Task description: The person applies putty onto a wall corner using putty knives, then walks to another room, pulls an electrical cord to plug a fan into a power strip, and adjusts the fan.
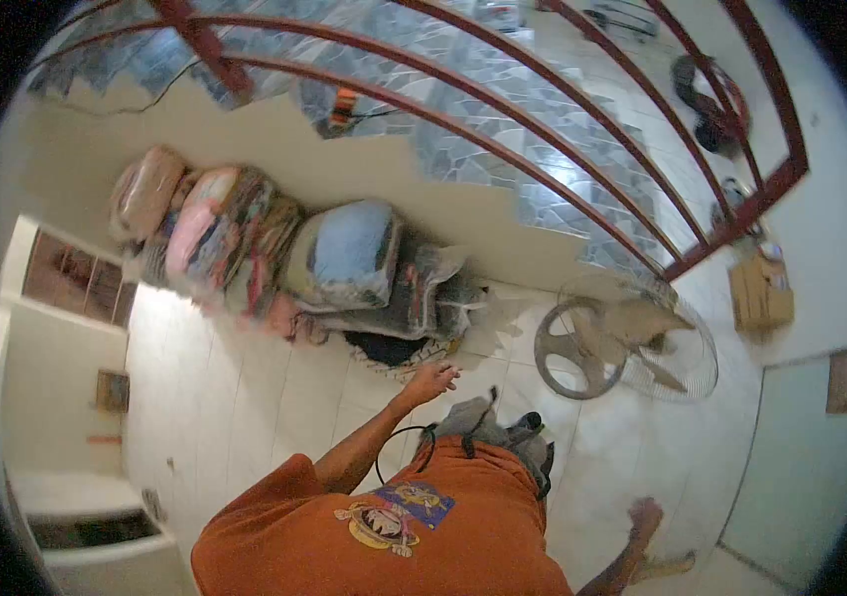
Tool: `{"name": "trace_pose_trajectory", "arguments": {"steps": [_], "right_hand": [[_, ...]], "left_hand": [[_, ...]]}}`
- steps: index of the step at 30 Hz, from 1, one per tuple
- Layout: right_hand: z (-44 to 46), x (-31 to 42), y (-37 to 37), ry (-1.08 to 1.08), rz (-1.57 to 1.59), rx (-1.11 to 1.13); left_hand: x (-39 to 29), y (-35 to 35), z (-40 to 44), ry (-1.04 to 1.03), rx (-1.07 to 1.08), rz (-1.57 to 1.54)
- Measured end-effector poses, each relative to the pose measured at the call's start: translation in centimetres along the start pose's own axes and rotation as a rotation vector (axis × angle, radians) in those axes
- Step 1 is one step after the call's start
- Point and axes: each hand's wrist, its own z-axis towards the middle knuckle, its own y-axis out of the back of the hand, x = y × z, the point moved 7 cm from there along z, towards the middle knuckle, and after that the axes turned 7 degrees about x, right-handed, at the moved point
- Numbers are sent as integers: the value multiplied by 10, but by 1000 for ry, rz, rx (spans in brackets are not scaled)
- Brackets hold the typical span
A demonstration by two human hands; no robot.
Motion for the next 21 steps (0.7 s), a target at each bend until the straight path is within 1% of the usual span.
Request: {"name": "trace_pose_trajectory", "arguments": {"steps": [1,2,3,4,7,10,13,14,15,17,18,19,20,21], "right_hand": [[21,30,24,78,157,16],[96,3,64,-248,436,-1],[92,79,56,-234,193,-193],[113,109,68,-167,171,-238],[183,166,91,-12,120,-176],[221,206,89,69,50,-116],[238,239,87,163,-1,-57],[241,254,84,200,-29,-33],[244,272,85,254,-107,-31],[236,325,72,359,-262,-32],[219,382,55,817,-853,-93],[197,414,29,1250,-1464,-150],[216,444,33,890,-969,-43],[235,470,25,520,-480,28]], "left_hand": [[26,-12,5,65,29,86],[47,-5,20,114,35,186],[28,-2,11,68,-44,138],[29,1,11,75,-81,160],[15,21,16,113,-226,-22],[-4,62,29,-49,-371,85],[-67,99,25,84,-453,-113],[-68,117,38,51,-467,86],[-64,130,49,12,-490,91],[-88,166,60,-63,-532,103],[-106,186,62,-68,-598,249],[-129,204,65,-79,-648,392],[-128,226,74,-67,-657,255],[-127,256,86,70,-693,271]]}}
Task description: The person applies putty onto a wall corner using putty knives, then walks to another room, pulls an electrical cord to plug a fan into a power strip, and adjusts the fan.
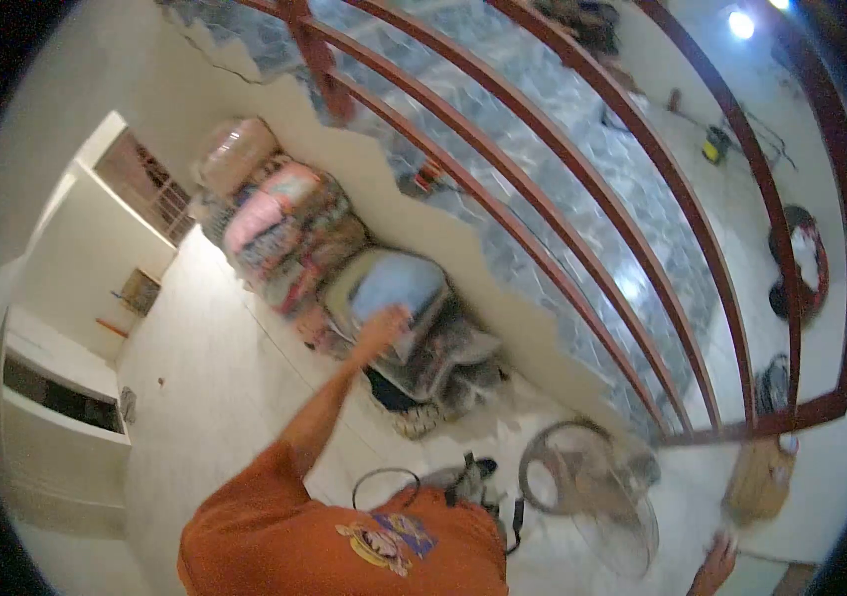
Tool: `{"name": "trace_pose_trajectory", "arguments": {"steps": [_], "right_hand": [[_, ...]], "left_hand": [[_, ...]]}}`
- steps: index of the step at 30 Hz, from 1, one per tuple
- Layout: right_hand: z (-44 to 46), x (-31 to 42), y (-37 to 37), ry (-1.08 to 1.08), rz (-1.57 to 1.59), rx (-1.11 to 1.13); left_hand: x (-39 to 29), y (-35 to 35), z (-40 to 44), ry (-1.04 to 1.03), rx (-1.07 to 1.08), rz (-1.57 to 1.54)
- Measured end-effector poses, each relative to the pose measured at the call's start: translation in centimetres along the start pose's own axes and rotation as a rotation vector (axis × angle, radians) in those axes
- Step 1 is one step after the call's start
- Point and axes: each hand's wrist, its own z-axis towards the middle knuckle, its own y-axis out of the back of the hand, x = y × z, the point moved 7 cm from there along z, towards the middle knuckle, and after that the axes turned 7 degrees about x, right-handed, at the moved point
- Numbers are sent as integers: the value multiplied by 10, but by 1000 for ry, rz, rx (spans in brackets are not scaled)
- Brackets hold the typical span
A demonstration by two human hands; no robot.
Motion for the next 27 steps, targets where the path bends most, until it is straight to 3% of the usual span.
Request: {"name": "trace_pose_trajectory", "arguments": {"steps": [1,3,4,5,6,7,8,11,13,15,17,18,21,24,27], "right_hand": [[-13,106,-19,7,30,44],[-14,215,-62,219,174,182],[-12,246,-85,287,3,275],[-7,279,-112,358,-166,367],[-13,327,-149,375,-90,509],[-15,361,-184,600,-231,610],[-13,378,-217,657,-308,646],[-7,431,-314,767,-373,725],[22,442,-385,764,-357,827],[48,463,-439,905,-358,695],[64,512,-468,1023,-220,538],[70,533,-483,969,-172,500],[110,553,-525,963,-80,338],[171,550,-579,1053,-164,179],[223,548,-606,1063,-328,-163]], "left_hand": [[6,14,27,126,-10,58],[-40,65,59,-343,-228,124],[-37,78,98,-302,-212,7],[-49,95,127,-336,-306,140],[-61,105,147,-364,-396,268],[-79,106,157,-459,-445,267],[-104,113,175,-568,-509,261],[-124,113,234,-634,-419,290],[-128,111,269,-689,-240,151],[-119,108,305,-637,-112,140],[-131,103,313,-753,28,20],[-135,103,314,-806,103,-36],[-132,99,328,-638,255,21],[-133,106,333,-562,151,-38],[-114,80,367,-566,326,-613]]}}
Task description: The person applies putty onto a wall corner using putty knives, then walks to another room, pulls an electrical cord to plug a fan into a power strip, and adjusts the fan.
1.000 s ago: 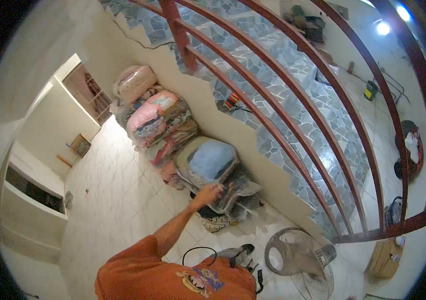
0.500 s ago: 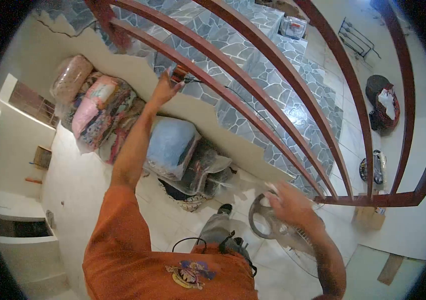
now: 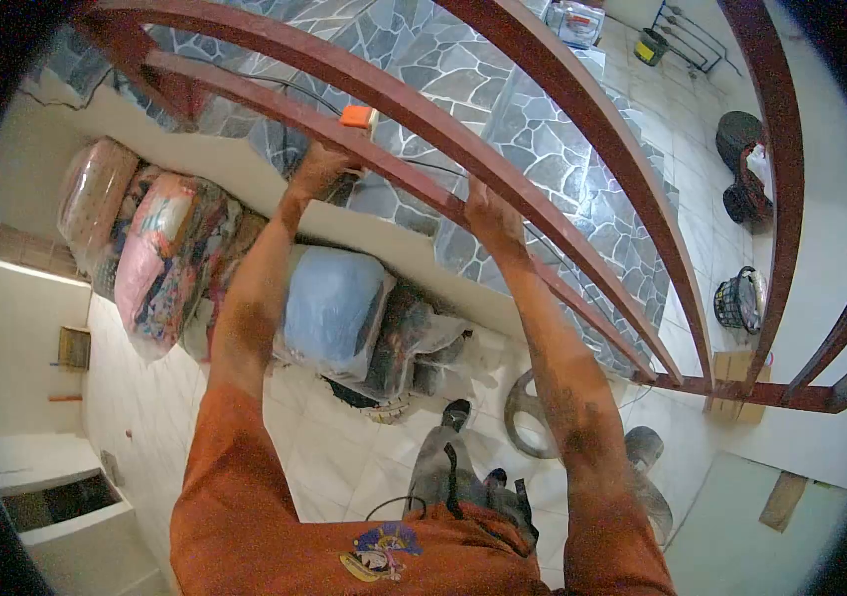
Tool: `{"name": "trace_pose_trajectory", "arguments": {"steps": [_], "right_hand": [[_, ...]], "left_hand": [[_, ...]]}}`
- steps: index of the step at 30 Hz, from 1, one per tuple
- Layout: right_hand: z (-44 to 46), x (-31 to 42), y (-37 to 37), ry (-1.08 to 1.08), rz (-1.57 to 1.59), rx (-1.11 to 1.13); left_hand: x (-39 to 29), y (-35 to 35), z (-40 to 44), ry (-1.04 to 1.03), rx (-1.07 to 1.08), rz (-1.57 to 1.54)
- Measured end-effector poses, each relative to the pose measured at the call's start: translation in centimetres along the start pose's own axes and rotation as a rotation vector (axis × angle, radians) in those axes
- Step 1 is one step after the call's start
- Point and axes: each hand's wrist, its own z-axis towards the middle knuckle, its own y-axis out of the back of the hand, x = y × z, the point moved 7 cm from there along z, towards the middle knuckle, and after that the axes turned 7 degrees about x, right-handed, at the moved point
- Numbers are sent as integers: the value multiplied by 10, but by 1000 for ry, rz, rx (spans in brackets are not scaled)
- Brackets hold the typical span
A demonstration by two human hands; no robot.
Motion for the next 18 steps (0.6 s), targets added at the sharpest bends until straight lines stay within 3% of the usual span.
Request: {"name": "trace_pose_trajectory", "arguments": {"steps": [2,4,7,8,10,12,15,18], "right_hand": [[15,-27,-61,29,-701,132],[24,-33,-73,60,-849,177],[63,16,-17,96,-240,90],[74,32,0,107,-36,59],[84,46,6,170,139,59],[87,53,-1,273,79,129],[85,44,6,103,235,177],[75,41,8,130,84,208]], "left_hand": [[-9,-10,12,-12,-49,238],[9,-6,28,-79,-171,419],[-34,-35,31,67,-90,343],[-27,-31,38,-20,-141,435],[-26,-38,41,42,-103,409],[-40,-44,41,45,-74,564],[-23,-43,43,135,-131,423],[-22,-53,42,-74,-151,636]]}}
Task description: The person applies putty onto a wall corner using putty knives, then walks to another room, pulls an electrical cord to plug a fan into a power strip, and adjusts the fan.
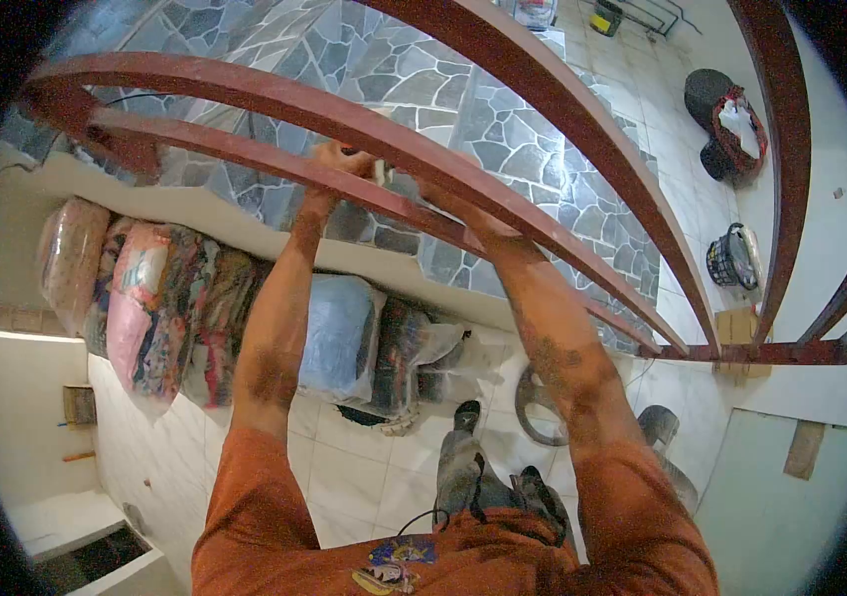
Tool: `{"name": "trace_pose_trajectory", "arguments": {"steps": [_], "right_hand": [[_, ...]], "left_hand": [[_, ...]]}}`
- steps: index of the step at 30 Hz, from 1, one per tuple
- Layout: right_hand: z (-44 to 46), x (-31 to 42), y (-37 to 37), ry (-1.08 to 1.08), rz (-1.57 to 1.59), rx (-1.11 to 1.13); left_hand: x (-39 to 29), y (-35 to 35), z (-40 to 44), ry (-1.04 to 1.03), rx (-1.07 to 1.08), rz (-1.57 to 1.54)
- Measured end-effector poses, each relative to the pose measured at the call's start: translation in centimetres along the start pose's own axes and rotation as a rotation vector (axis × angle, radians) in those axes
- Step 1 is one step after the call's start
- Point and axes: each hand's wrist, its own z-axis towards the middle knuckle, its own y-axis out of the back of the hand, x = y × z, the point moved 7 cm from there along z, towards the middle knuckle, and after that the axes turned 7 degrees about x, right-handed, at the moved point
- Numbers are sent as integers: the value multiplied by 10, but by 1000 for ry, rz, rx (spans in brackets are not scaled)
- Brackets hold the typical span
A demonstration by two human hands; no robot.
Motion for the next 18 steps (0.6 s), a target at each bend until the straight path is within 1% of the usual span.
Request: {"name": "trace_pose_trajectory", "arguments": {"steps": [1,3,5,7,9,10,13,17,18], "right_hand": [[-3,-3,1,-14,9,8],[-9,-7,3,-40,38,14],[-15,-9,4,-68,64,24],[-17,-12,5,-94,84,36],[-20,-17,5,-123,116,54],[-22,-19,7,-137,132,63],[-27,-20,7,-183,182,96],[-35,-28,11,-279,265,139],[-40,-30,12,-315,298,146]], "left_hand": [[-4,-2,1,-15,12,13],[1,-6,10,116,155,-116],[0,-4,21,-11,161,-35],[3,-10,22,47,174,-32],[3,-11,7,306,197,-93],[2,-13,8,293,224,-57],[-3,-7,9,215,156,112],[-21,-14,7,59,118,-132],[-23,-16,5,77,151,-55]]}}
